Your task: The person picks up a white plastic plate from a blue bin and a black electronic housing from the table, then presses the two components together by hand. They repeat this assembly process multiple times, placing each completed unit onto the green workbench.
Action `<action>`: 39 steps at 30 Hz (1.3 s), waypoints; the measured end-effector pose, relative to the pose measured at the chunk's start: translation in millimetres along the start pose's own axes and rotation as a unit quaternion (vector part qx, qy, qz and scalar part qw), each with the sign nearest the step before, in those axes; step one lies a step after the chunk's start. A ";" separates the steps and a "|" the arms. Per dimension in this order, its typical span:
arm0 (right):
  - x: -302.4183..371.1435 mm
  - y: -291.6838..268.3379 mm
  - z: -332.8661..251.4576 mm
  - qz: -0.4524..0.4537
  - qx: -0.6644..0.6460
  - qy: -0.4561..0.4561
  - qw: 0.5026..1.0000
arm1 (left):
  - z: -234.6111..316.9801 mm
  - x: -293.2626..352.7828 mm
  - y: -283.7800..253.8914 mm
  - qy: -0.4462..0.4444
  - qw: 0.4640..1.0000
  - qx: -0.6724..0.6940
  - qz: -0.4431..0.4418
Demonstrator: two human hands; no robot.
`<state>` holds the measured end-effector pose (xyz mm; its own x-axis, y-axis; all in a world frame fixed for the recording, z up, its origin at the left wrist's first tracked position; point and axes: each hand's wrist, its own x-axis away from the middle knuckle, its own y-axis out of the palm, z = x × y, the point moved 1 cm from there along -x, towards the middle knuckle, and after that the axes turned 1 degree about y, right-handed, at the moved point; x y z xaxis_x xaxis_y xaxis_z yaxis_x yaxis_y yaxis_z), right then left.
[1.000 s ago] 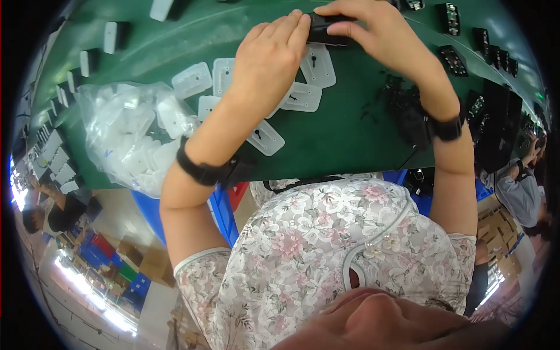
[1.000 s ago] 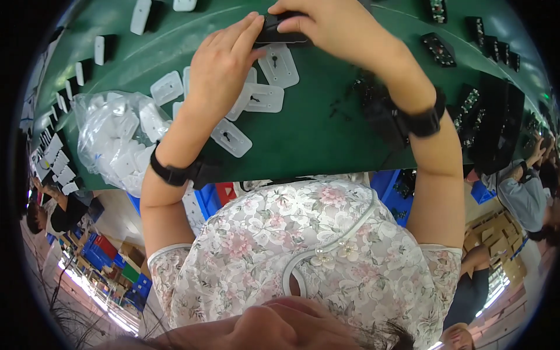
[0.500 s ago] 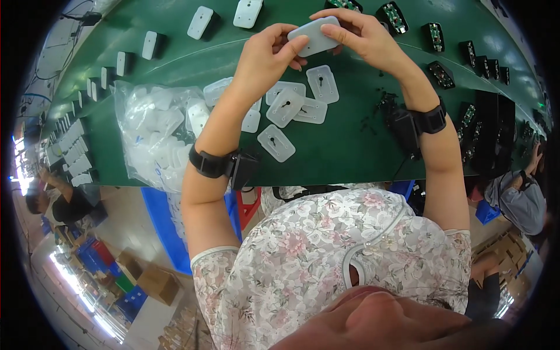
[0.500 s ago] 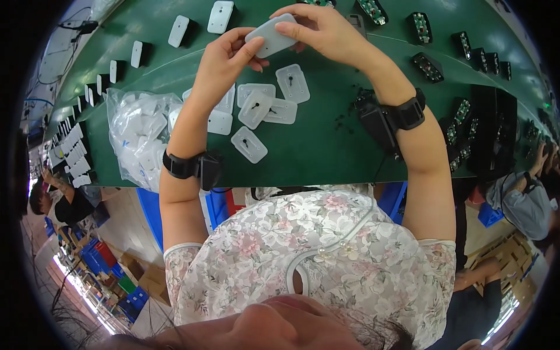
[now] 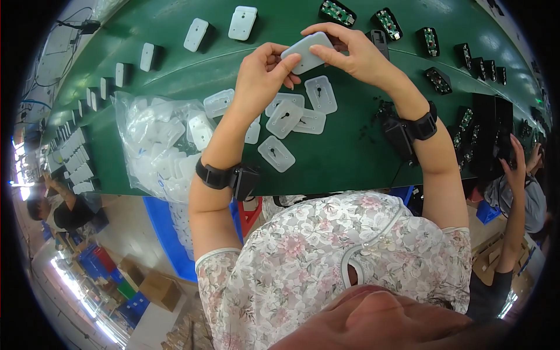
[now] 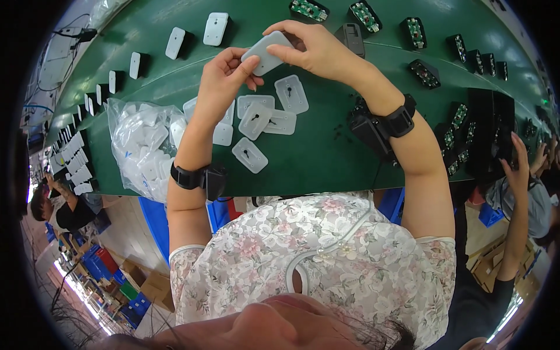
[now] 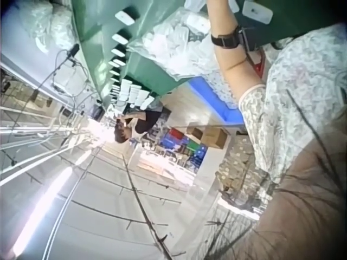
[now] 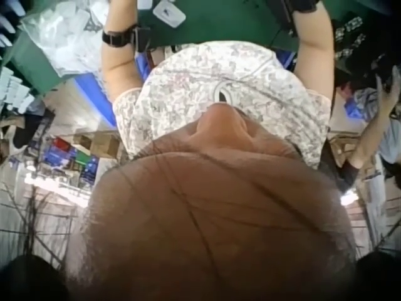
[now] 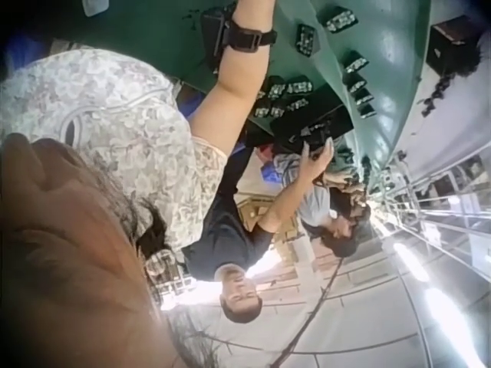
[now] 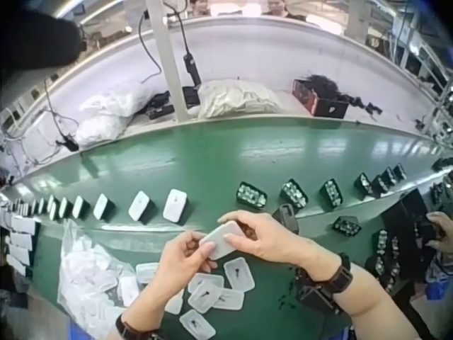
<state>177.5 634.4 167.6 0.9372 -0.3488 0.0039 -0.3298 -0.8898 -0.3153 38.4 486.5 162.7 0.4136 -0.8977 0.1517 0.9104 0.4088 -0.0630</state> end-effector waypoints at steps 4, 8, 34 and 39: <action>-11.2 -5.5 0.2 0.017 0.059 0.015 0.998 | -0.8 -7.2 1.4 0.001 1.000 0.024 0.008; -44.6 -25.2 1.7 0.065 0.030 0.007 0.997 | -8.9 -30.9 -2.0 0.023 0.997 0.003 0.074; 37.6 -7.3 25.8 0.186 0.427 -0.044 0.884 | -27.6 17.1 72.3 0.192 0.754 -0.626 0.049; 45.3 -15.6 32.2 0.154 0.492 -0.039 0.856 | -30.4 13.9 80.9 0.207 0.744 -0.634 0.035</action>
<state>228.8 641.9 142.1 0.8405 -0.4670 -0.2748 -0.3437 -0.0672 -0.9367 118.0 502.2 129.7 0.1873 -0.9623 -0.1972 0.0503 0.2099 -0.9764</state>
